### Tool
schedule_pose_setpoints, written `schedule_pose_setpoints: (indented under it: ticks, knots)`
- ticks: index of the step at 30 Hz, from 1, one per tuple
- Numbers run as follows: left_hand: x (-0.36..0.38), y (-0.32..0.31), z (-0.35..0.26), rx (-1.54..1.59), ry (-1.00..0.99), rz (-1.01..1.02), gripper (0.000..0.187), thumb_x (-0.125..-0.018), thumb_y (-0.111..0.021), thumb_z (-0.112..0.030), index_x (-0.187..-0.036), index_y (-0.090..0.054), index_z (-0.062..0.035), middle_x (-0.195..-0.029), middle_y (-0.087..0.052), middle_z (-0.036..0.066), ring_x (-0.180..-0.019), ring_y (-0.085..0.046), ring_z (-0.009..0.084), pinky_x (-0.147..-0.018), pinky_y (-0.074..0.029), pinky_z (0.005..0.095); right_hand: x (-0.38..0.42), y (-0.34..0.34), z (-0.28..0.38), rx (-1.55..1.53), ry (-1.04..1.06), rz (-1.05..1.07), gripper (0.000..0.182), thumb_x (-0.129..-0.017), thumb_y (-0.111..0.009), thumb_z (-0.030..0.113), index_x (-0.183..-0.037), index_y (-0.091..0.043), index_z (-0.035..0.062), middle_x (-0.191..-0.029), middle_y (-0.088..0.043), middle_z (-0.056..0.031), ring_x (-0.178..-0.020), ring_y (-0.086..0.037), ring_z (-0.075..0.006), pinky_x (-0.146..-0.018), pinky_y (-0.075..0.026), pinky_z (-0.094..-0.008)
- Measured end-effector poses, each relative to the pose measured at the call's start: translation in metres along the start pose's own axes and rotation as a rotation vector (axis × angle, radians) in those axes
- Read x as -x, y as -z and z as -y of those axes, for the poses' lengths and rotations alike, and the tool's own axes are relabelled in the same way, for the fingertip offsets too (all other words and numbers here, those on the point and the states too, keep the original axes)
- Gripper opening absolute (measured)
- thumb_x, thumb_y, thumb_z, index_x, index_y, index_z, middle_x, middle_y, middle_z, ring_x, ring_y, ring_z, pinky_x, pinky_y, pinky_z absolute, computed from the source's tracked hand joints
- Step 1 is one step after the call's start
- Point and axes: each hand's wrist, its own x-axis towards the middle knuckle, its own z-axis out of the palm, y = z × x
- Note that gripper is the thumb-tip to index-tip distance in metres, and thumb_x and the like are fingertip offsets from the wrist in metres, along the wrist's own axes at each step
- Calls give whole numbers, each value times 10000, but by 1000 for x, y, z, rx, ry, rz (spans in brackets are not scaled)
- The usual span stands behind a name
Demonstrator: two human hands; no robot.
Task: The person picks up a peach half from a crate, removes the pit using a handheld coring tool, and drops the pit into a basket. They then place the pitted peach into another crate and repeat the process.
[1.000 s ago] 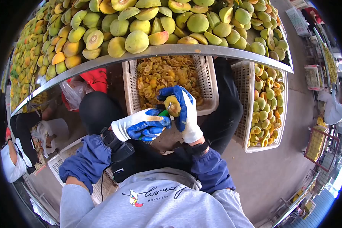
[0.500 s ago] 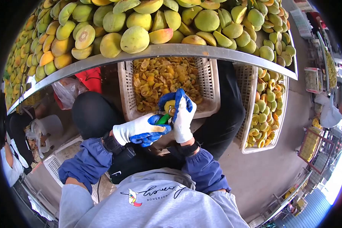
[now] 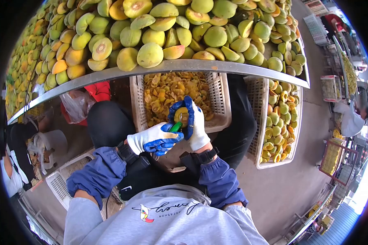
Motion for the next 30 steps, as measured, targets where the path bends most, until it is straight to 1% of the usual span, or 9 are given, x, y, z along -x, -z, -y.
schedule_pose_setpoints:
  ticks: [3,5,7,9,13,15,16,20,30]
  knots:
    - [-6,-8,1,-5,-105,-41,183,-925,-657,-206,-1040,-570,-92,-656,-506,-41,-456,-444,64,-384,-337,232,-3,2,1,-191,-6,38,388,-975,-525,417,-964,-600,36,-839,-636,-110,-734,-628,-243,-669,-534,-362]
    - [-8,-9,-2,-6,-168,-36,187,-936,-637,-242,-1018,-557,-94,-660,-485,-28,-445,-419,75,-384,-344,242,-10,6,-4,-473,116,-204,388,-984,-504,422,-1006,-592,44,-896,-632,-104,-813,-623,-246,-743,-530,-383]
    - [-7,0,-1,63,-266,79,206,-962,-589,-289,-1007,-559,-91,-646,-483,-19,-440,-418,74,-382,-357,246,-16,23,-6,-381,181,-145,435,-987,-481,447,-1094,-598,42,-994,-643,-107,-931,-620,-250,-850,-516,-396]
    - [-12,13,3,73,-306,-196,258,-998,-502,-343,-1034,-547,-92,-666,-492,-2,-456,-430,93,-410,-396,257,-2,23,10,-421,146,-80,453,-992,-472,448,-1133,-594,36,-1039,-649,-109,-967,-621,-254,-883,-514,-398]
    - [-16,-3,9,-642,-514,-592,221,-933,-603,-190,-1092,-535,-53,-786,-586,41,-602,-549,116,-512,-457,274,35,8,25,-239,210,-2,390,-1019,-453,353,-1143,-589,9,-1062,-648,-110,-982,-622,-244,-891,-520,-365]
    - [-7,-16,11,-1053,-613,-739,299,-897,-643,-173,-1130,-515,-38,-855,-635,128,-689,-636,196,-573,-497,338,46,1,26,-308,162,-9,364,-1021,-459,319,-1147,-589,4,-1060,-649,-100,-983,-623,-216,-875,-524,-339]
    - [-6,-19,10,-1240,-708,-771,322,-883,-652,-180,-1124,-493,-35,-892,-649,221,-778,-681,341,-640,-508,426,49,0,24,-221,223,7,358,-1022,-459,315,-1152,-587,7,-1064,-647,-93,-984,-622,-202,-878,-519,-328]
    - [1,-33,9,-1389,-573,-791,257,-899,-617,-167,-1083,-476,-57,-833,-642,250,-838,-626,451,-648,-486,503,58,-4,17,-166,231,47,320,-1023,-463,286,-1156,-589,24,-1067,-642,-68,-979,-616,-156,-876,-500,-287]
    - [0,-28,12,-2056,-484,-907,365,-917,-526,-187,-1235,-423,-41,-830,-634,212,-653,-642,389,-558,-515,479,71,-4,14,-200,192,-5,297,-1015,-483,275,-1136,-603,32,-1030,-651,-52,-890,-631,-134,-744,-529,-261]
